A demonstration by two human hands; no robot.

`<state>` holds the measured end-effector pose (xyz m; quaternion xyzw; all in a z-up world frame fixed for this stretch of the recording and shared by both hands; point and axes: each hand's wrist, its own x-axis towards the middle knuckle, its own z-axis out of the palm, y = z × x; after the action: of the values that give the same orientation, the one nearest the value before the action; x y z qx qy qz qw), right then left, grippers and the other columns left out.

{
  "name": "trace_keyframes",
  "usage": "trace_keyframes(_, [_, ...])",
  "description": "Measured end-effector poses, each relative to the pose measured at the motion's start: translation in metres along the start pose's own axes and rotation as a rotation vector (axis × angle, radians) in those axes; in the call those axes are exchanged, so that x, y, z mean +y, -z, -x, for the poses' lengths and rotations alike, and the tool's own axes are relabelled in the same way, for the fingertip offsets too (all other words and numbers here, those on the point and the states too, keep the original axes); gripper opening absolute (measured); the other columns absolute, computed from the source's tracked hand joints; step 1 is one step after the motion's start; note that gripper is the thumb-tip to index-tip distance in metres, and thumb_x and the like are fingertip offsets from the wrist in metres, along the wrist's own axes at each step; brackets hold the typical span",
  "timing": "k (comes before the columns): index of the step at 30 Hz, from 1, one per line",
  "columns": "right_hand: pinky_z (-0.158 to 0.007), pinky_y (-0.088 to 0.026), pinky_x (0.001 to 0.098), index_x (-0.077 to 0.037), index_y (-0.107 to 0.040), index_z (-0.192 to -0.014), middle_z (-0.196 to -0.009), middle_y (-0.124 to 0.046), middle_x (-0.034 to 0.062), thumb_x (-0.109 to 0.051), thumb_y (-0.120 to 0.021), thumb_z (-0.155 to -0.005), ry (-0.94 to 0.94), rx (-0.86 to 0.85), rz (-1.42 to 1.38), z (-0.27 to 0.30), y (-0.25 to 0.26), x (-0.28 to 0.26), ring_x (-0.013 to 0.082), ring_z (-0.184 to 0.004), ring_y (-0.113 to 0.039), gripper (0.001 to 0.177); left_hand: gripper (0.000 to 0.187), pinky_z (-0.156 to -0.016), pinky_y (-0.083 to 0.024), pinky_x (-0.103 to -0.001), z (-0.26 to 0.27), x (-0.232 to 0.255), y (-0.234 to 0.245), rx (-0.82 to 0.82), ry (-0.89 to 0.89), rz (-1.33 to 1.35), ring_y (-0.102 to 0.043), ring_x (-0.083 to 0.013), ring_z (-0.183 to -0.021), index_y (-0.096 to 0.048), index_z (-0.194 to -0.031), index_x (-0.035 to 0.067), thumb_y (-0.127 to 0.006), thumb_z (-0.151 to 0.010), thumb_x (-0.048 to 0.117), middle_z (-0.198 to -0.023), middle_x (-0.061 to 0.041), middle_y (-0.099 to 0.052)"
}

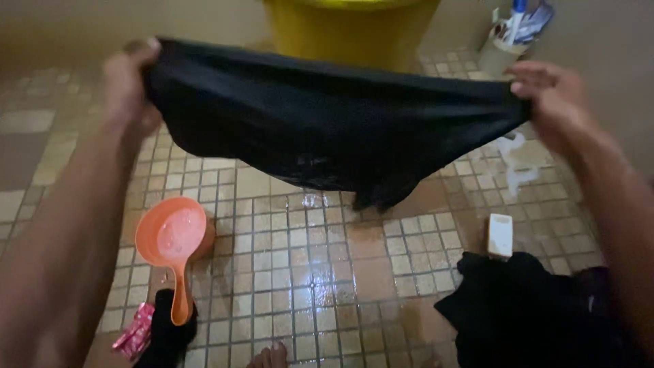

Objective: Wash a black t-shirt by hand using a brush and soap on the bathroom floor.

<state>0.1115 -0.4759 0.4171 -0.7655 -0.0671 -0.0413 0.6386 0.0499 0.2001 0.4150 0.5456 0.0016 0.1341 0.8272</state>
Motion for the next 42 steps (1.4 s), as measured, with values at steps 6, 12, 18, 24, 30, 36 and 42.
trace_keyframes(6, [-0.073, -0.05, 0.0429, -0.009, -0.068, -0.129, -0.101, -0.069, 0.0194, -0.014, -0.048, -0.115, 0.013, 0.022, 0.984, 0.001, -0.017, -0.115, 0.0284, -0.084, -0.063, 0.025, 0.024, -0.096, -0.056, -0.037, 0.009, 0.083, -0.058, 0.025, -0.358, -0.545, -0.061, -0.0105, -0.101, -0.054, -0.127, 0.012, -0.052, -0.111, 0.03, -0.105, 0.004, -0.06])
trace_keyframes(12, [-0.081, -0.048, 0.0428, -0.006, -0.066, -0.111, -0.1, -0.063, 0.0118, -0.023, -0.057, -0.101, -0.02, -0.199, 0.614, -0.058, 0.026, -0.004, 0.0232, -0.09, -0.056, 0.022, 0.025, -0.094, -0.064, -0.027, 0.028, 0.085, -0.084, 0.124, 0.107, -0.203, -0.067, -0.0091, -0.093, -0.057, -0.125, 0.009, -0.049, -0.115, 0.03, -0.107, -0.001, -0.063])
trace_keyframes(18, [-0.095, -0.049, 0.0533, -0.02, -0.066, -0.128, -0.134, -0.049, 0.0267, -0.062, -0.084, -0.069, 0.75, -0.165, 1.065, 0.024, -0.056, 0.046, 0.0444, -0.118, -0.054, 0.075, 0.024, -0.085, -0.067, -0.026, 0.018, 0.083, -0.104, 0.086, 0.204, -0.065, -0.072, -0.0114, -0.089, -0.056, -0.117, 0.008, -0.05, -0.109, 0.03, -0.098, -0.002, -0.064])
trace_keyframes(24, [-0.081, -0.055, 0.0446, -0.037, -0.069, -0.143, -0.118, -0.056, 0.0159, -0.015, -0.08, -0.078, 0.83, -0.251, 1.419, 0.06, -0.085, 0.044, 0.0321, -0.101, -0.059, 0.07, 0.008, -0.087, -0.058, -0.023, -0.026, 0.102, -0.033, -0.113, 0.005, 0.271, -0.063, -0.017, -0.086, -0.053, -0.118, -0.005, -0.053, -0.121, 0.002, -0.095, -0.008, -0.056])
trace_keyframes(30, [-0.074, -0.055, 0.042, -0.016, -0.076, -0.113, -0.101, -0.058, 0.0167, 0.0, -0.07, -0.079, 0.947, 0.106, 1.005, 0.061, -0.09, -0.033, 0.0311, -0.09, -0.061, 0.038, 0.017, -0.074, -0.054, -0.034, -0.014, 0.1, 0.016, 0.179, -0.276, -0.743, -0.064, -0.0181, -0.08, -0.059, -0.125, 0.002, -0.049, -0.119, 0.014, -0.094, -0.005, -0.06])
trace_keyframes(36, [-0.077, -0.056, 0.0416, -0.004, -0.071, -0.128, -0.104, -0.067, 0.0168, -0.004, -0.05, -0.11, 0.492, 0.327, 0.511, 0.073, -0.075, -0.058, 0.0272, -0.084, -0.069, 0.027, 0.028, -0.071, -0.05, -0.041, -0.001, 0.102, 0.009, 0.378, -0.314, -1.303, -0.063, -0.0215, -0.08, -0.062, -0.128, 0.008, -0.044, -0.118, 0.027, -0.095, -0.005, -0.062])
trace_keyframes(42, [-0.08, -0.067, 0.0389, -0.014, -0.045, -0.141, -0.123, -0.066, 0.0098, -0.033, -0.042, -0.111, 0.126, 0.331, -0.224, 0.045, -0.048, -0.07, 0.0252, -0.105, -0.073, 0.035, 0.011, -0.103, -0.057, -0.037, -0.027, 0.111, 0.027, -0.291, -0.109, -0.2, -0.06, -0.0171, -0.1, -0.056, -0.111, 0.011, -0.054, -0.118, 0.018, -0.098, 0.0, -0.058])
